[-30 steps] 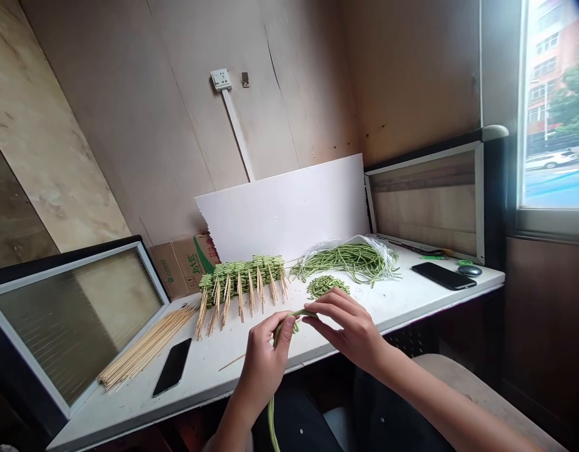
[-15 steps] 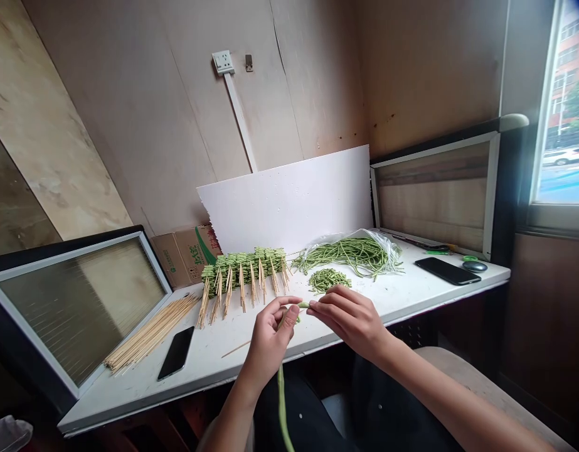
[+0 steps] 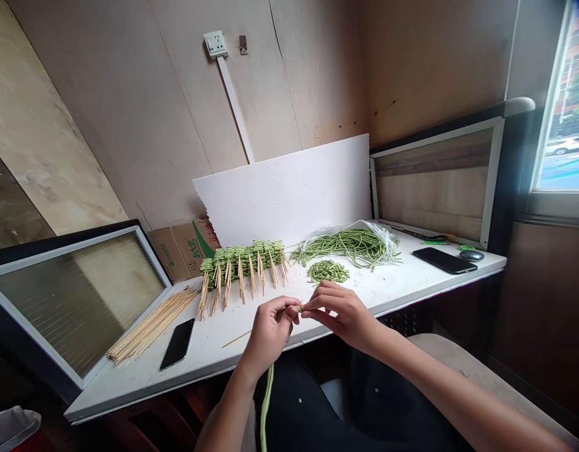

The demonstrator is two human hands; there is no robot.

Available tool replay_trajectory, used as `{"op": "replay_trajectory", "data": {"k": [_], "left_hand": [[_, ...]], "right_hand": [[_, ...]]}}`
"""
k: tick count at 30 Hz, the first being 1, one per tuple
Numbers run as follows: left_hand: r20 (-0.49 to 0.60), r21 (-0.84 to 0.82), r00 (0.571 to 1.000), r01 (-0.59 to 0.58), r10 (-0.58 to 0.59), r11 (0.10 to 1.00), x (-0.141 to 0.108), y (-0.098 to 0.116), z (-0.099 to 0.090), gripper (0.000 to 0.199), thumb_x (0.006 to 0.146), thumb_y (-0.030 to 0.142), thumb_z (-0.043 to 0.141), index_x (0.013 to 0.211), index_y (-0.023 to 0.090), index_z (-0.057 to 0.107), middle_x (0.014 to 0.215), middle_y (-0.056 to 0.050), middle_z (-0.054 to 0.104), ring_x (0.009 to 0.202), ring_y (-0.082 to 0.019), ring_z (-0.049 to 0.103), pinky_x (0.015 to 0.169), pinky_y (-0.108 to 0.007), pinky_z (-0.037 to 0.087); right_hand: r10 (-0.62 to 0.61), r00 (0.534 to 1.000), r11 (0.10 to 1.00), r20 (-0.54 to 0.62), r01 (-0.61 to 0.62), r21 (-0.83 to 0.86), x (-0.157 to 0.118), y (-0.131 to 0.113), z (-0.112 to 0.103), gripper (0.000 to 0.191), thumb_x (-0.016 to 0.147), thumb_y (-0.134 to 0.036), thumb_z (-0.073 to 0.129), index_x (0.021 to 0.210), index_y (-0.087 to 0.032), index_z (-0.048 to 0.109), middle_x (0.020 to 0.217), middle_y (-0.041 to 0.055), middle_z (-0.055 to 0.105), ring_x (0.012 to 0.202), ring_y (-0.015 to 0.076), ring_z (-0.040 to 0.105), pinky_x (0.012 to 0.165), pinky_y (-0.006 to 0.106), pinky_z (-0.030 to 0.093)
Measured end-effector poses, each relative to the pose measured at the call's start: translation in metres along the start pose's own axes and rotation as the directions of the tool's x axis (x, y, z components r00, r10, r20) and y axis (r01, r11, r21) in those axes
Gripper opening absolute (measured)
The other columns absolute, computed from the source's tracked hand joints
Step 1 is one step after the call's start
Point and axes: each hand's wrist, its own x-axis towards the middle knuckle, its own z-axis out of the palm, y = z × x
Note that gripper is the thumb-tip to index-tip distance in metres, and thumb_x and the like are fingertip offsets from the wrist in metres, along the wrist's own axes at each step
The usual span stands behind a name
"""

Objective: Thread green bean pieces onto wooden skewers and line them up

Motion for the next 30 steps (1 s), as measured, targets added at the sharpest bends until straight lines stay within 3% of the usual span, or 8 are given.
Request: {"op": "replay_trajectory", "data": {"k": [7,10,13,17,19,22,25,30], "left_hand": [[0.086,-0.076,0.996,0.025,-0.018,0.997,0.003,-0.003,0.000,0.049,0.096,0.062,0.060,0.088,0.014,0.068,0.058,0.003,0.049,0.044,-0.006,0.038,0.046,-0.021,0.029],[0.089,-0.125,0.996,0.035,-0.024,0.992,0.004,-0.003,-0.001,0.048,0.095,0.061,0.062,0.086,0.014,0.067,0.058,0.003,0.050,0.043,-0.006,0.039,0.046,-0.022,0.029],[0.073,-0.182,0.996,0.056,-0.044,0.982,0.007,-0.002,-0.004,0.046,0.093,0.059,0.067,0.091,0.013,0.068,0.063,0.002,0.054,0.043,-0.005,0.040,0.046,-0.022,0.029],[0.053,-0.205,0.994,0.099,-0.090,0.974,0.010,-0.005,-0.007,0.046,0.091,0.058,0.070,0.102,0.013,0.070,0.071,0.001,0.058,0.047,-0.004,0.042,0.049,-0.021,0.031],[0.056,-0.204,0.993,0.114,-0.104,0.972,0.009,-0.005,-0.008,0.047,0.091,0.059,0.070,0.104,0.013,0.070,0.072,0.001,0.059,0.048,-0.004,0.043,0.049,-0.021,0.032],[0.062,-0.199,0.993,0.110,-0.100,0.974,0.007,-0.002,-0.008,0.046,0.093,0.058,0.067,0.107,0.014,0.070,0.073,0.001,0.059,0.048,-0.004,0.041,0.049,-0.021,0.031],[0.037,-0.189,0.996,0.087,-0.082,0.978,0.003,0.002,-0.007,0.045,0.095,0.058,0.065,0.107,0.015,0.070,0.072,0.001,0.058,0.048,-0.004,0.040,0.049,-0.021,0.029],[0.002,-0.141,0.998,0.060,-0.061,0.988,0.004,0.001,-0.007,0.044,0.096,0.057,0.064,0.104,0.014,0.070,0.070,0.001,0.059,0.049,-0.005,0.040,0.050,-0.021,0.030]], "right_hand": [[0.245,0.969,0.934,0.040,-0.246,0.259,0.001,0.000,-0.004,0.024,0.099,-0.039,0.068,0.089,-0.021,0.078,0.078,0.0053,0.072,0.075,0.0171,0.063,0.070,0.030,0.052],[0.356,0.932,0.836,0.063,-0.348,0.424,-0.002,0.013,-0.006,0.028,0.096,-0.044,0.070,0.087,-0.018,0.076,0.081,0.0061,0.074,0.075,0.0169,0.067,0.064,0.027,0.054],[0.458,0.885,0.770,0.089,-0.444,0.458,-0.006,0.035,-0.009,0.031,0.090,-0.048,0.075,0.089,-0.017,0.077,0.083,0.0069,0.076,0.071,0.0161,0.068,0.055,0.023,0.052],[0.590,0.807,0.773,0.012,-0.570,0.278,-0.021,0.081,-0.019,0.042,0.085,-0.054,0.076,0.098,-0.014,0.080,0.095,0.0116,0.079,0.073,0.0185,0.070,0.052,0.024,0.052],[0.660,0.751,0.745,-0.016,-0.652,0.144,-0.035,0.109,-0.026,0.042,0.083,-0.052,0.077,0.099,-0.014,0.081,0.096,0.0130,0.080,0.082,0.0234,0.073,0.060,0.028,0.056],[0.755,0.652,0.652,-0.063,-0.758,-0.024,-0.062,0.149,-0.037,0.030,0.084,-0.039,0.076,0.098,-0.013,0.083,0.097,0.0141,0.081,0.087,0.0257,0.075,0.074,0.032,0.057],[0.847,0.523,0.508,-0.097,-0.849,-0.142,-0.079,0.180,-0.044,0.023,0.086,-0.029,0.072,0.098,-0.013,0.083,0.098,0.0138,0.081,0.086,0.0252,0.076,0.073,0.029,0.055],[0.866,0.475,0.417,-0.156,-0.858,-0.301,-0.073,0.211,-0.046,0.024,0.088,-0.032,0.070,0.094,-0.012,0.083,0.093,0.0139,0.081,0.083,0.0241,0.074,0.067,0.027,0.049]]}}
